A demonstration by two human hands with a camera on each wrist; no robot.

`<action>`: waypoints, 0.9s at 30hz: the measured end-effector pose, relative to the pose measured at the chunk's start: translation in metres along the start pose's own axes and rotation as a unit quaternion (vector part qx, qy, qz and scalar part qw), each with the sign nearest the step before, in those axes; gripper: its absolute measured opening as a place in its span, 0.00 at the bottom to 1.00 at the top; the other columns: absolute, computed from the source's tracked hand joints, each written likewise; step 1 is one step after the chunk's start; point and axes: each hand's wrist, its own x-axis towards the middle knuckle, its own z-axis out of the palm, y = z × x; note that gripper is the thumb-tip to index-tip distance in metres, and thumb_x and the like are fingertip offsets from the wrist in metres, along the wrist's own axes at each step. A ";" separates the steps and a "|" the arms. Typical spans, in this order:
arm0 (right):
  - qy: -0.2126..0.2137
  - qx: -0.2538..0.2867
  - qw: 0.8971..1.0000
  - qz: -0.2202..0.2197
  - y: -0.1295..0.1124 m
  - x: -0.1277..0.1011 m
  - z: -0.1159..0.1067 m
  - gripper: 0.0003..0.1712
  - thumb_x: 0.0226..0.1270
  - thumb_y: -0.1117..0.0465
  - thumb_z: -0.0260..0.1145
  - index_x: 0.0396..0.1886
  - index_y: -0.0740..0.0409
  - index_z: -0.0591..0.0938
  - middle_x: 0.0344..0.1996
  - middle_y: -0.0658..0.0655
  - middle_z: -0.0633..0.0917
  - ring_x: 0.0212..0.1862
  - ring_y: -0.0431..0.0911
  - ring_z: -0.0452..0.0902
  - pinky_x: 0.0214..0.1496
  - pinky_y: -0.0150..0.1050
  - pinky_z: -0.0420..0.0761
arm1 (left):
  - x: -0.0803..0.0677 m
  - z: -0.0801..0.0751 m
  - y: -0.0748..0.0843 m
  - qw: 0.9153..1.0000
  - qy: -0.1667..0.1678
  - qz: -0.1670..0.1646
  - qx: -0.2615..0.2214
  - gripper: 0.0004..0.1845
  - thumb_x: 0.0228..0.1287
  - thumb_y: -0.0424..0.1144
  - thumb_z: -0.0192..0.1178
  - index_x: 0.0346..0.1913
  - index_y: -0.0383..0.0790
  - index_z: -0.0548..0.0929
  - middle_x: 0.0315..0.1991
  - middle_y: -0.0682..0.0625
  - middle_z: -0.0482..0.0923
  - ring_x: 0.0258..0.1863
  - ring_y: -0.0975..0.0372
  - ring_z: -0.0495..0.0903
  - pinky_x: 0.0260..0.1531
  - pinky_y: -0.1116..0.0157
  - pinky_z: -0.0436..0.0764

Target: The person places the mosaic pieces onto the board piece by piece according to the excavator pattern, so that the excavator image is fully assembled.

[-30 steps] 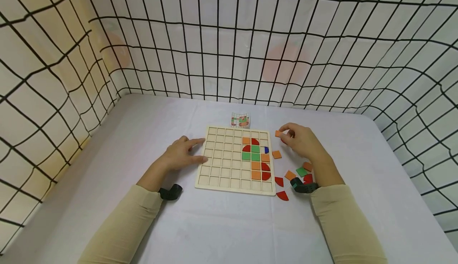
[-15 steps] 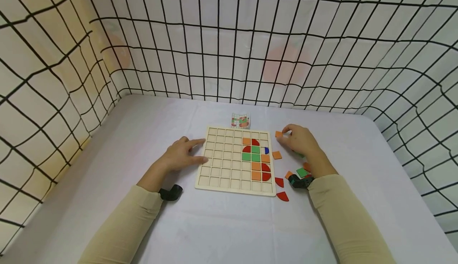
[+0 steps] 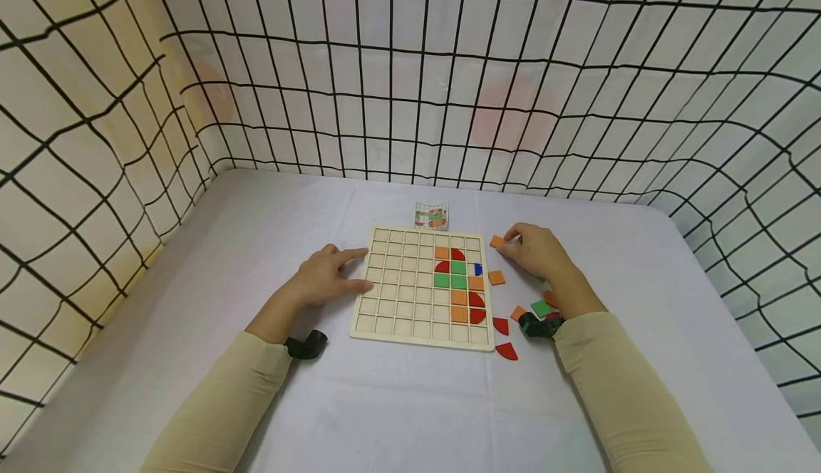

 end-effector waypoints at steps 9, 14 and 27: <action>-0.009 0.011 1.000 -0.018 -0.004 -0.007 0.003 0.22 0.72 0.45 0.65 0.53 0.56 0.81 0.35 0.57 0.79 0.40 0.51 0.73 0.37 0.41 0.72 | -0.001 0.001 0.000 1.000 -0.002 -0.003 -0.001 0.43 0.60 0.63 0.68 0.76 0.56 0.69 0.45 0.45 0.72 0.40 0.55 0.67 0.35 0.62 0.64; -0.025 0.008 0.999 -0.030 -0.011 -0.014 0.006 0.22 0.70 0.44 0.66 0.52 0.55 0.81 0.33 0.55 0.79 0.37 0.49 0.73 0.37 0.40 0.71 | 0.001 0.001 0.001 1.000 -0.001 -0.003 0.000 0.42 0.60 0.63 0.68 0.77 0.56 0.69 0.45 0.45 0.72 0.40 0.55 0.67 0.35 0.62 0.64; -0.075 0.012 0.992 -0.099 -0.049 -0.044 0.017 0.17 0.68 0.42 0.69 0.45 0.48 0.82 0.25 0.51 0.75 0.30 0.46 0.71 0.32 0.38 0.69 | 0.000 0.000 0.002 1.000 0.004 -0.004 0.000 0.42 0.60 0.62 0.68 0.76 0.56 0.69 0.44 0.45 0.71 0.39 0.56 0.67 0.35 0.62 0.63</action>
